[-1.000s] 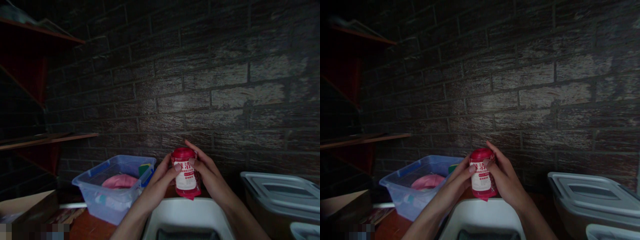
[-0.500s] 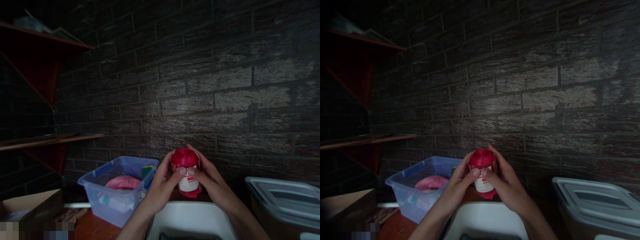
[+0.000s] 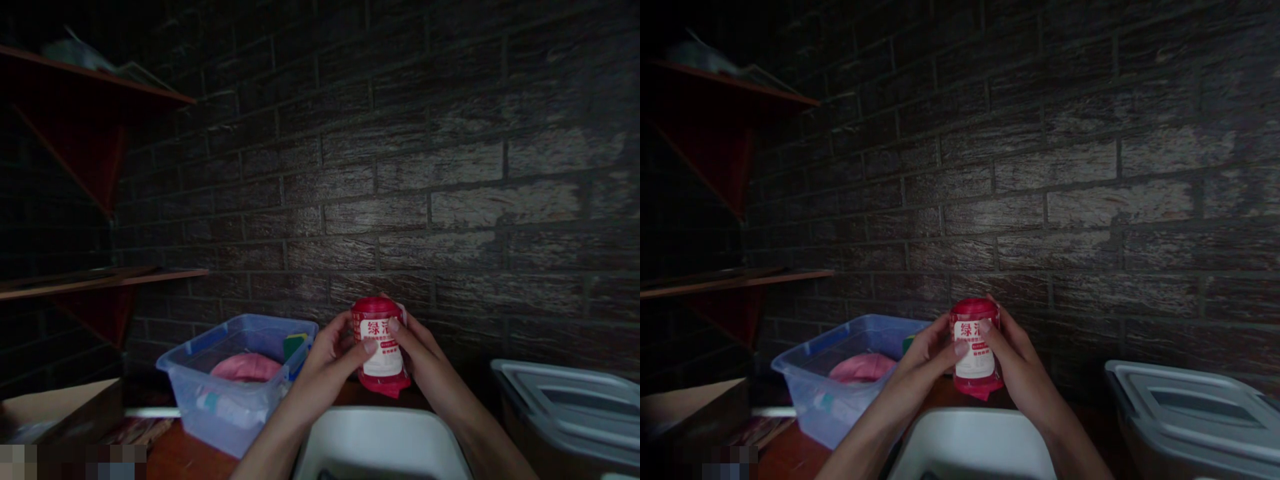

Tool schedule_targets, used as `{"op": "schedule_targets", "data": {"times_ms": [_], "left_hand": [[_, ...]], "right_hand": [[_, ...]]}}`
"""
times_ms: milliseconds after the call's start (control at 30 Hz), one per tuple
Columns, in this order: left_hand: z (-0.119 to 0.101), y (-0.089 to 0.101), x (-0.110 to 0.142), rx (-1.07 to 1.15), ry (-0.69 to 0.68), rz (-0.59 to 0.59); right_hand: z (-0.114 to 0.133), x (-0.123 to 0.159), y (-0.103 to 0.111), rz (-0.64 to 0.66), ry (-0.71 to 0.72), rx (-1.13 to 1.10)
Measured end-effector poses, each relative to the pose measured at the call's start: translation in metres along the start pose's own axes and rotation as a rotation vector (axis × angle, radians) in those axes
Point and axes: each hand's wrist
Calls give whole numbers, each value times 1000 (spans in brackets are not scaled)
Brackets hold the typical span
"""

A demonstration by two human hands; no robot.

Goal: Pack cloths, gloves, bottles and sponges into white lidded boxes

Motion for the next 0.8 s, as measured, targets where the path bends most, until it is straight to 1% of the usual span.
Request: {"op": "schedule_targets", "data": {"times_ms": [100, 167, 267, 400, 567, 700, 800], "left_hand": [[0, 0, 0, 13, 16, -26], [0, 2, 0, 8, 21, -55], [0, 3, 1, -4, 17, -93], [1, 4, 0, 3, 11, -70], [6, 5, -2, -1, 7, -44], [10, 6, -4, -36, -46, -22], [12, 5, -5, -32, -64, 8]], "right_hand": [[1, 1, 1, 54, 4, -2], [3, 3, 1, 92, 32, 8], [4, 5, 1, 111, 61, 9], [4, 5, 1, 133, 61, 36], [7, 3, -1, 119, 69, 111], [13, 5, -4, 105, 97, 200], [15, 6, -7, 88, 129, 211]]}}
Point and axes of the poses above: each hand's wrist, its own x-axis away from the middle knuckle, its own y-axis out of the back of the hand, z = x × y, and after that the axes turned 5 degrees about -z, right-handed
